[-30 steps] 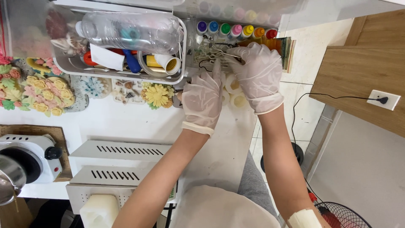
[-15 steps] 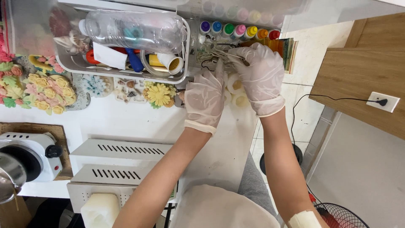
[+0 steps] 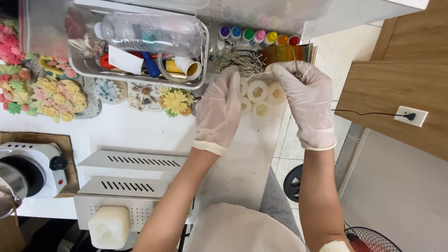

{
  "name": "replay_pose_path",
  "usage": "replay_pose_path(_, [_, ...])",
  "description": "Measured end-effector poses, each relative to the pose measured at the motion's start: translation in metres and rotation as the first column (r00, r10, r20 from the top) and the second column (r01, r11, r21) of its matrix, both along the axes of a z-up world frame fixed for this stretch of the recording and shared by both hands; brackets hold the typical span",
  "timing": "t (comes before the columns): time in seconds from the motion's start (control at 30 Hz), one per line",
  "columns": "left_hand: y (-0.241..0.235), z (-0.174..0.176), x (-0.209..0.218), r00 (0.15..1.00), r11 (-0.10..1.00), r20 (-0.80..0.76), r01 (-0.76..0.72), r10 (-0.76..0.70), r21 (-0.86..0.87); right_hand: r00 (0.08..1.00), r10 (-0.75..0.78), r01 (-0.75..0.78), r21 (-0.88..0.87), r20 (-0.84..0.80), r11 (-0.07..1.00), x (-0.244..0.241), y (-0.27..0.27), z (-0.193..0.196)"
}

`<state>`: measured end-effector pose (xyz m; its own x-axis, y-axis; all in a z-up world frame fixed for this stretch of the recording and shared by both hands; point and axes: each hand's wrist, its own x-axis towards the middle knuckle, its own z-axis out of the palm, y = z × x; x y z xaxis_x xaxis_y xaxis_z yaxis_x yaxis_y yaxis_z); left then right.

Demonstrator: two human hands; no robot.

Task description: Refining and sculpting wax candle decorations using a heat gun and sculpting tool.

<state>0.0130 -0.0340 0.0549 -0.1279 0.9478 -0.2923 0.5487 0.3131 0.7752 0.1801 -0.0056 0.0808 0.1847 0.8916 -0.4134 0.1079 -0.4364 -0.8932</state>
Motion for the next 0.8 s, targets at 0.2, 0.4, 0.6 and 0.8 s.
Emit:
replay_pose_path(0.2, [-0.033, 0.062, -0.015, 0.749, 0.939, 0.615, -0.028, 0.247, -0.342, 0.999, 0.042, -0.041, -0.061, 0.008, 0.997, 0.001, -0.048, 0.025])
replay_pose_path(0.4, [-0.095, 0.115, -0.023, 0.873, 0.981, 0.458, -0.104, 0.168, -0.162, 0.996, 0.093, -0.093, 0.004, -0.003, 0.996, -0.007, -0.104, 0.058])
replay_pose_path(0.6, [-0.158, 0.125, -0.019, 0.666, 0.925, 0.644, -0.243, 0.378, -0.292, 0.970, -0.021, -0.022, -0.173, -0.240, 0.985, -0.037, -0.159, 0.101])
replay_pose_path(0.8, [-0.218, 0.149, -0.016, 0.686, 0.934, 0.634, -0.259, 0.357, -0.245, 0.935, -0.066, 0.036, -0.091, -0.347, 0.995, -0.036, -0.209, 0.091])
